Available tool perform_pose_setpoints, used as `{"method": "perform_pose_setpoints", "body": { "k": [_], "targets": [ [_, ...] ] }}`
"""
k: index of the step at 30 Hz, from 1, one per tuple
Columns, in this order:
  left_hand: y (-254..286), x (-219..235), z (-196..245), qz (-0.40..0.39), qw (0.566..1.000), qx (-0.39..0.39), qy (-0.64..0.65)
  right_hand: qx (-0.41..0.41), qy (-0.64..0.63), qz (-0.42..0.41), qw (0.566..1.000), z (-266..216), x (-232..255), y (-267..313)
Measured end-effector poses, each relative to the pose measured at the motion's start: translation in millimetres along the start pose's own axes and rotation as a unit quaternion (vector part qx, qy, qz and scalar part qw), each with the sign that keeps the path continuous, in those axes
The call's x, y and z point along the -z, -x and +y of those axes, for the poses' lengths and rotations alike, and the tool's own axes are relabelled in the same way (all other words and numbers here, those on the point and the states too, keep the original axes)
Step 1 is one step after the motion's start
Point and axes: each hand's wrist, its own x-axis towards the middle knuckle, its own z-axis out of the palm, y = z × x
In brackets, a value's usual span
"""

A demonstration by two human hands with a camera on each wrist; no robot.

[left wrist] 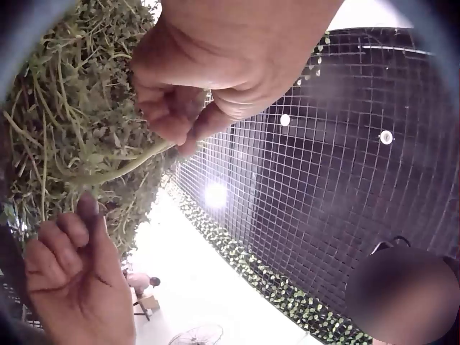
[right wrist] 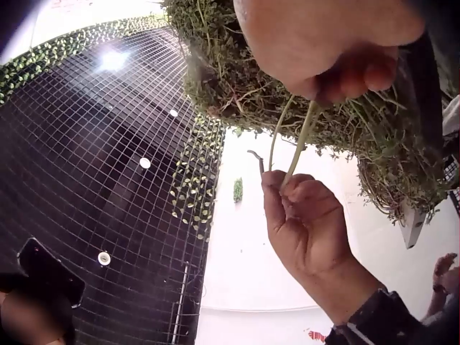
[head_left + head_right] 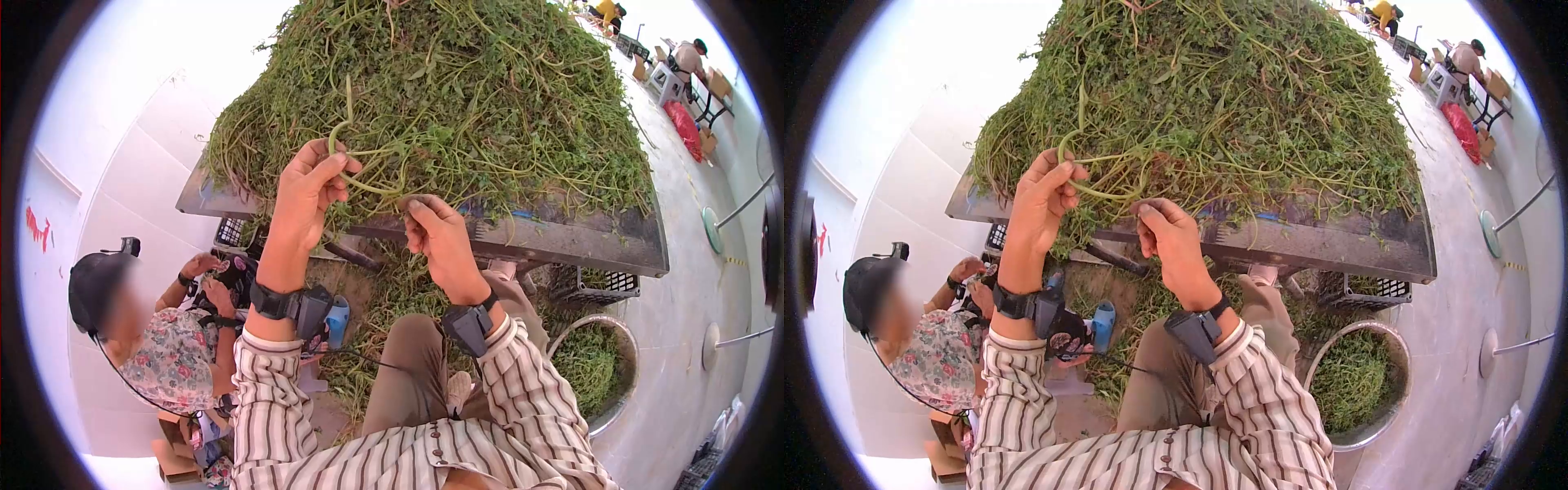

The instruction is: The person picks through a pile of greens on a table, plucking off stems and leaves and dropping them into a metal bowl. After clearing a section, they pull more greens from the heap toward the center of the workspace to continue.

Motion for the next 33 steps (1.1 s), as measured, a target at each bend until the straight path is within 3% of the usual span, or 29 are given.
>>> {"method": "perform_pose_setpoints", "body": {
  "k": [4, 9, 18, 21, 26, 28, 30, 32, 33],
  "targets": [
    [7, -3, 7, -0.004, 1.000, -0.026, 0.000, -0.005, 0.016, -0.003, 1.000, 2, -5, -3],
    [21, -9, 6, 0.029, 0.999, -0.044, -0.010, -0.058, -0.068, -0.064, 0.994, 5, -13, -6],
    [75, -9, -36, 0.059, 0.994, -0.031, 0.084, -0.074, -0.119, -0.090, 0.986, 2, -22, -3],
    [93, -9, -49, 0.128, 0.985, -0.008, 0.116, -0.081, -0.113, -0.108, 0.984, 9, -17, -5],
    [114, -2, -68, 0.141, 0.980, -0.002, 0.143, -0.089, -0.111, -0.095, 0.985, 8, -18, -5],
    [123, 4, -73, 0.184, 0.972, -0.002, 0.148, -0.099, -0.089, -0.119, 0.984, 7, -18, -5],
    [130, 12, -81, 0.182, 0.973, 0.001, 0.145, -0.093, -0.045, -0.133, 0.986, 9, -20, -2],
    [133, 16, -81, 0.236, 0.968, 0.049, 0.063, -0.089, -0.002, -0.154, 0.984, 11, -24, -2],
    [134, 21, -84, 0.258, 0.965, 0.043, -0.029, -0.068, 0.055, -0.126, 0.988, 12, -26, -1]
  ]
}}
